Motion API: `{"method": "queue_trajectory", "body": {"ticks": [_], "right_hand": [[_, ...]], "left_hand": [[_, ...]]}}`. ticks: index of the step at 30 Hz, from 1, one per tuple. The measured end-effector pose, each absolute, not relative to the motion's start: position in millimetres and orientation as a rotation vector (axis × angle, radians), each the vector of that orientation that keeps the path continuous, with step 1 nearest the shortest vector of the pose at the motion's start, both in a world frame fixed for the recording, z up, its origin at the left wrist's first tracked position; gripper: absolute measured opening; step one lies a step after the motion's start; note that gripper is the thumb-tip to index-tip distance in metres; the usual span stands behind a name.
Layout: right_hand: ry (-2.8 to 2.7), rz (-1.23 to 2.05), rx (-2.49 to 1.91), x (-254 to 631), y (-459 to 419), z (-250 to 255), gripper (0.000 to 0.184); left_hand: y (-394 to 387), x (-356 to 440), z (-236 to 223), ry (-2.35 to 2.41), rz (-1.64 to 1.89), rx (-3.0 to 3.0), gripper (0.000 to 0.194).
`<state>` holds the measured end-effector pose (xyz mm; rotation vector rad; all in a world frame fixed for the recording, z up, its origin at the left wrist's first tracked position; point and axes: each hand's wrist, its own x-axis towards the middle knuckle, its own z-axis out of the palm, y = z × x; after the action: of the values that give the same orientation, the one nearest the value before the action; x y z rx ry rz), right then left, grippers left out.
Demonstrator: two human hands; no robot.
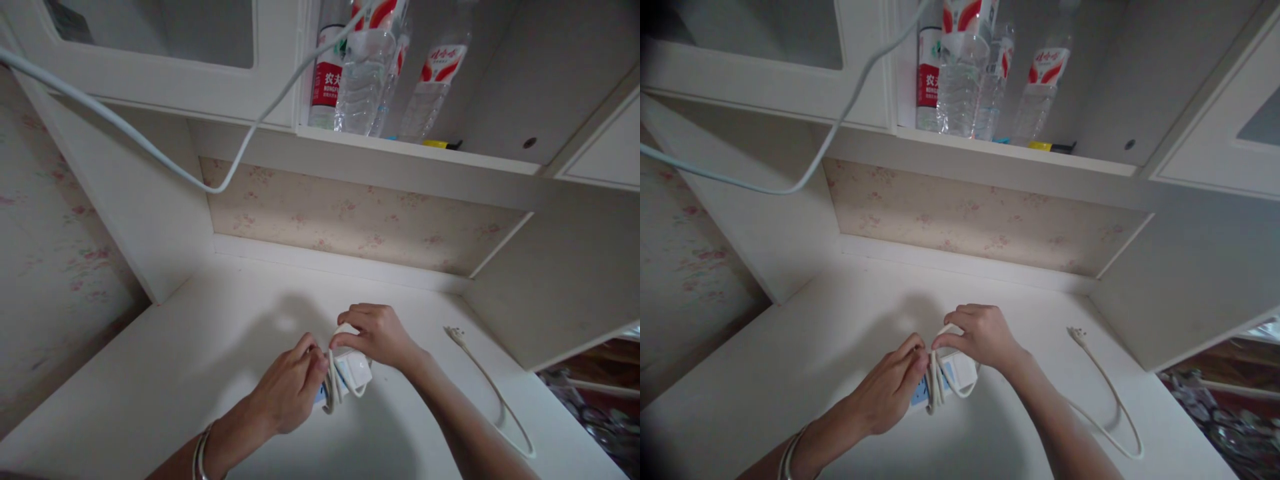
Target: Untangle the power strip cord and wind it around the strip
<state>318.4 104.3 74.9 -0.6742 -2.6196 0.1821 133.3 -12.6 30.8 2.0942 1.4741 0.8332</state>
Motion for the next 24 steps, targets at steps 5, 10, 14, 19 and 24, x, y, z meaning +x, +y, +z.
{"method": "queue_trajectory", "body": {"ticks": [5, 10, 14, 19, 24], "right_hand": [[-2.572, 0.513, -0.709, 310, 111, 67, 0.033], [-2.507, 0.740, -0.809, 309, 114, 50, 0.031], [-2.344, 1.085, -0.953, 313, 115, 28, 0.035], [-2.202, 1.419, -0.910, 319, 114, 18, 0.036], [-2.169, 1.506, -0.863, 322, 115, 24, 0.035]], "left_hand": [[-20, 142, 36, 1.498, 0.716, 2.077, 0.040], [-25, 147, 34, 1.472, 0.735, 2.034, 0.034], [-29, 146, 34, 1.430, 0.769, 2.042, 0.032], [-35, 150, 36, 1.349, 0.699, 2.186, 0.016], [-37, 156, 36, 1.325, 0.727, 2.288, 0.014]]}}
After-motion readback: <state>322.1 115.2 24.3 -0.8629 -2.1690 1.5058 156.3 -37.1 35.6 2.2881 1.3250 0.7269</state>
